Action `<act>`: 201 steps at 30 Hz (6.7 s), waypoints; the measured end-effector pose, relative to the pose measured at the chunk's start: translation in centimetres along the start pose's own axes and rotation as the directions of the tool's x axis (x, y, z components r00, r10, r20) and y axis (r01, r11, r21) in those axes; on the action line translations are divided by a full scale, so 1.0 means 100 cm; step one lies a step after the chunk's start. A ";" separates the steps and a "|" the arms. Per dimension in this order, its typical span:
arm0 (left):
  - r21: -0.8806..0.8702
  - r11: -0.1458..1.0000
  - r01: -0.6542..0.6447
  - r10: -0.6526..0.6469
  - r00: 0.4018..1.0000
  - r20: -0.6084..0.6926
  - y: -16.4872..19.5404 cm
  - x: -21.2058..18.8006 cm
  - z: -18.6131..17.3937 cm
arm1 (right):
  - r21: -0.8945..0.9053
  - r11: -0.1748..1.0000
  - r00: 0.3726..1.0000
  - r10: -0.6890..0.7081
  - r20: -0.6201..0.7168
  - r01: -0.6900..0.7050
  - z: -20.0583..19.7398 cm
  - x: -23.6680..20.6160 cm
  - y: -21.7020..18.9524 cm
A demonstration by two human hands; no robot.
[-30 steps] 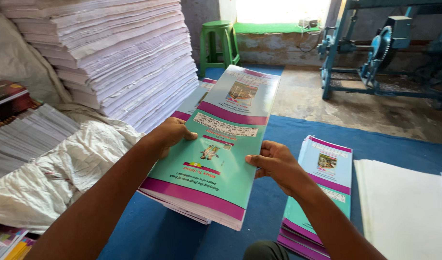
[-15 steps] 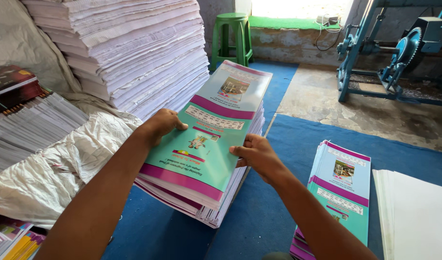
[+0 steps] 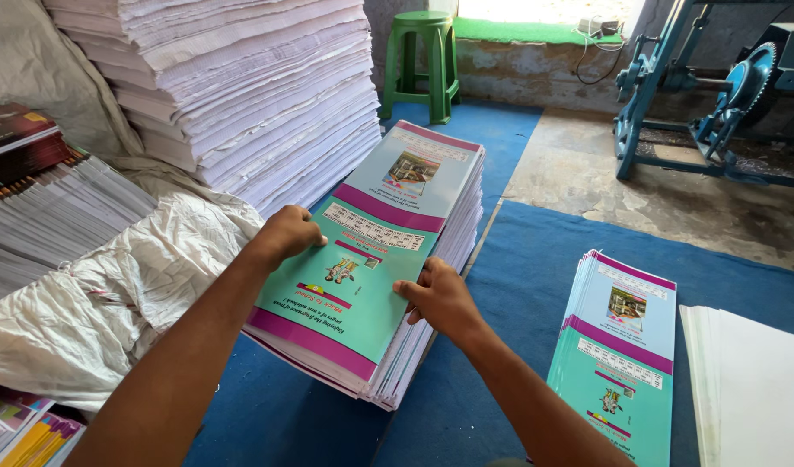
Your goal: The person inserts printed sheets into book covers, folds them, and stacks the assembled books. The person repeats this process for multiple units, handling loose sheets and covers by hand.
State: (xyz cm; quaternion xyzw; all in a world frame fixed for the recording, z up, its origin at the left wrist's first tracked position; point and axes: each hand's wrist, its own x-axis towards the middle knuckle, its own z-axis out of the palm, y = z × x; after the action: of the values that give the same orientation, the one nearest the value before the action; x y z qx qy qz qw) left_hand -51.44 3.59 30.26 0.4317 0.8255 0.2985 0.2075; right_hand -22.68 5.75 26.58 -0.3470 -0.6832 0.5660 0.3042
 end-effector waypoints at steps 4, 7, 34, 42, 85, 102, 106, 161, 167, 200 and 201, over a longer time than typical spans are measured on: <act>0.020 1.000 -0.005 0.006 0.999 -0.037 0.001 0.005 0.002 | -0.216 0.976 0.997 0.007 -0.074 -0.023 0.007 -0.004 -0.003; 0.152 0.988 0.027 -0.020 0.999 -0.049 0.006 0.007 0.004 | -0.324 0.946 0.994 -0.022 -0.103 -0.013 0.009 -0.005 -0.009; 0.256 0.966 0.047 -0.023 0.995 -0.095 -0.010 0.000 0.027 | -0.712 0.696 0.994 0.099 -0.039 -0.098 0.041 -0.007 0.002; 0.315 0.947 0.065 -0.047 0.997 -0.065 0.000 0.000 0.026 | -0.660 0.750 0.997 -0.081 -0.015 0.051 0.031 0.007 0.037; -0.389 0.910 -0.147 0.268 0.922 0.279 0.064 -0.160 0.472 | -0.320 0.653 0.690 0.448 -0.568 -0.687 -0.249 -0.222 0.322; -0.189 0.970 -0.150 0.192 0.954 0.231 0.037 -0.161 0.508 | -0.511 0.614 0.794 0.387 -0.470 -0.602 -0.253 -0.242 0.362; -0.207 0.966 -0.157 0.201 0.957 0.211 0.029 -0.157 0.517 | -0.497 0.614 0.784 0.397 -0.478 -0.614 -0.254 -0.241 0.364; -0.501 0.865 -0.035 0.376 0.705 0.601 0.088 -0.316 0.565 | 0.148 0.773 0.501 0.532 -0.682 -0.617 -0.371 -0.400 0.294; -0.417 0.838 -0.352 0.517 0.757 0.400 0.101 -0.333 0.600 | 0.097 0.660 0.340 0.502 -0.795 -0.745 -0.368 -0.402 0.292; -0.554 0.832 0.028 0.458 0.528 0.715 0.257 -0.349 0.558 | 0.205 0.963 0.622 0.270 -0.735 -0.177 -0.344 -0.381 0.231; -0.505 0.863 0.012 0.418 0.543 0.728 0.261 -0.349 0.552 | 0.200 0.968 0.654 0.248 -0.714 -0.149 -0.341 -0.379 0.229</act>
State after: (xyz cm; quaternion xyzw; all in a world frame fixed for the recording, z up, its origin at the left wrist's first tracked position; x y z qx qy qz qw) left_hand 15.90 3.43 10.11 0.5544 0.4821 0.2699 0.6224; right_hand 29.62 -3.42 9.13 -0.5977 -0.4248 0.4499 0.5098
